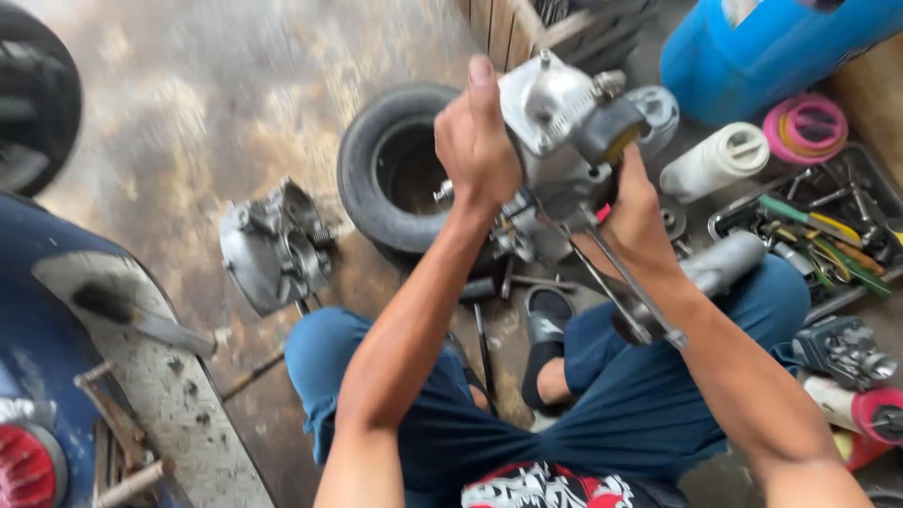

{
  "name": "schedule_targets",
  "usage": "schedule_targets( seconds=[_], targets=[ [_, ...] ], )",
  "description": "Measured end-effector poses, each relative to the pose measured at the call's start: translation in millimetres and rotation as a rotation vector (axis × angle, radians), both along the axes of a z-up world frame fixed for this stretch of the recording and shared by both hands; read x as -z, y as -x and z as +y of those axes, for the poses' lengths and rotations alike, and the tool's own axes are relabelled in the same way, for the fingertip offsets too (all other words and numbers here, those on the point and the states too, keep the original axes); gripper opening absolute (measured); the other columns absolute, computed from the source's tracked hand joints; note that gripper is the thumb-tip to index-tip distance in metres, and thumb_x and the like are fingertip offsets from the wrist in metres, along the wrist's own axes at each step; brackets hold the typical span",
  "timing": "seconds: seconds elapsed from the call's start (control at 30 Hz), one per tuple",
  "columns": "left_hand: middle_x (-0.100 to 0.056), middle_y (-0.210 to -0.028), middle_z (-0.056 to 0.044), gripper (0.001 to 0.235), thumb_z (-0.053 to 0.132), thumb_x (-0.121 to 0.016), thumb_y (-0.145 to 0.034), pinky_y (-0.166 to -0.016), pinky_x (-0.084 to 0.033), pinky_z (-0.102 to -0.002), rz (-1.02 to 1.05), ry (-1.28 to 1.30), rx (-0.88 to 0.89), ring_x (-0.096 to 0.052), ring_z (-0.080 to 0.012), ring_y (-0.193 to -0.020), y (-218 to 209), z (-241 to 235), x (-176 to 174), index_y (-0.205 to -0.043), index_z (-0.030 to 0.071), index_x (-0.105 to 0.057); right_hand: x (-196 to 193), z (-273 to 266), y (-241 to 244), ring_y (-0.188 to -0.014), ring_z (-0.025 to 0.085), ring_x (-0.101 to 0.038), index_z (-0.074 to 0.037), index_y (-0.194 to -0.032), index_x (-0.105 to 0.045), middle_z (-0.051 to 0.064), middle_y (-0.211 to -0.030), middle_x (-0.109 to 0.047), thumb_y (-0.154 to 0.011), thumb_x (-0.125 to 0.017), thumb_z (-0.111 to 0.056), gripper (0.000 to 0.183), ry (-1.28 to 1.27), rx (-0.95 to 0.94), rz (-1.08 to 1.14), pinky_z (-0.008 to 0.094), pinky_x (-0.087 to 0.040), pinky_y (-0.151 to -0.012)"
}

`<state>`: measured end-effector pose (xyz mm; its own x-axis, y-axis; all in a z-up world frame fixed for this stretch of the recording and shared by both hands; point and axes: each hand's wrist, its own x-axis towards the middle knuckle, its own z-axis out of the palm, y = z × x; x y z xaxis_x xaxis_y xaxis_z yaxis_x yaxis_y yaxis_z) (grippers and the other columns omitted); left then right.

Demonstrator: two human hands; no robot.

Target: The person assembles a small engine by attaching a cylinder head to the crankcase and tightening the bolts. They then attach the cylinder block and secure it, followed by attaching the exhaust pipe and tightening it.

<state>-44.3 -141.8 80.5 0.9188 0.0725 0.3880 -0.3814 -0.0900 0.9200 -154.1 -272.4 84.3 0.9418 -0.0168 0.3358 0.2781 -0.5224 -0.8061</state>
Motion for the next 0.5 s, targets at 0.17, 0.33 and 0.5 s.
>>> schedule_targets(
  seconds=[0.17,0.33,0.5],
  targets=[
    [-0.051,-0.055,-0.005,0.079,0.063,-0.019,-0.1,-0.057,-0.041,-0.033,-0.087,0.027,0.061,-0.045,-0.0173,-0.054,20,-10,-44,-0.062,0.002,-0.053,-50,-4,28,-0.11,0.026,-0.063,0.005,-0.142,-0.042,0.018,-0.126,-0.061,-0.078,-0.081,0.004,0.075,-0.015,0.055,-0.08,0.035,-0.051,-0.095],
    [-0.043,-0.063,-0.001,0.055,0.048,-0.036,-0.099,-0.06,-0.037,-0.031,-0.117,0.053,0.279,-0.037,-0.0141,-0.065,45,-37,-67,-0.07,0.002,-0.047,-43,-29,67,-0.099,0.031,-0.063,0.011,-0.136,-0.043,0.024,-0.116,-0.064,-0.08,-0.076,0.001,0.065,0.167,0.277,-0.156,0.039,-0.05,-0.084],
    [-0.043,-0.065,-0.004,0.053,0.043,-0.039,-0.101,-0.057,-0.034,-0.036,-0.17,0.147,0.444,-0.032,-0.0149,-0.065,57,-83,-34,-0.072,0.0,-0.048,-5,-55,96,-0.137,0.039,-0.053,0.011,-0.153,-0.032,0.028,-0.148,-0.051,-0.068,-0.072,0.005,0.094,0.074,0.344,-0.289,0.044,-0.038,-0.122]
  ],
)
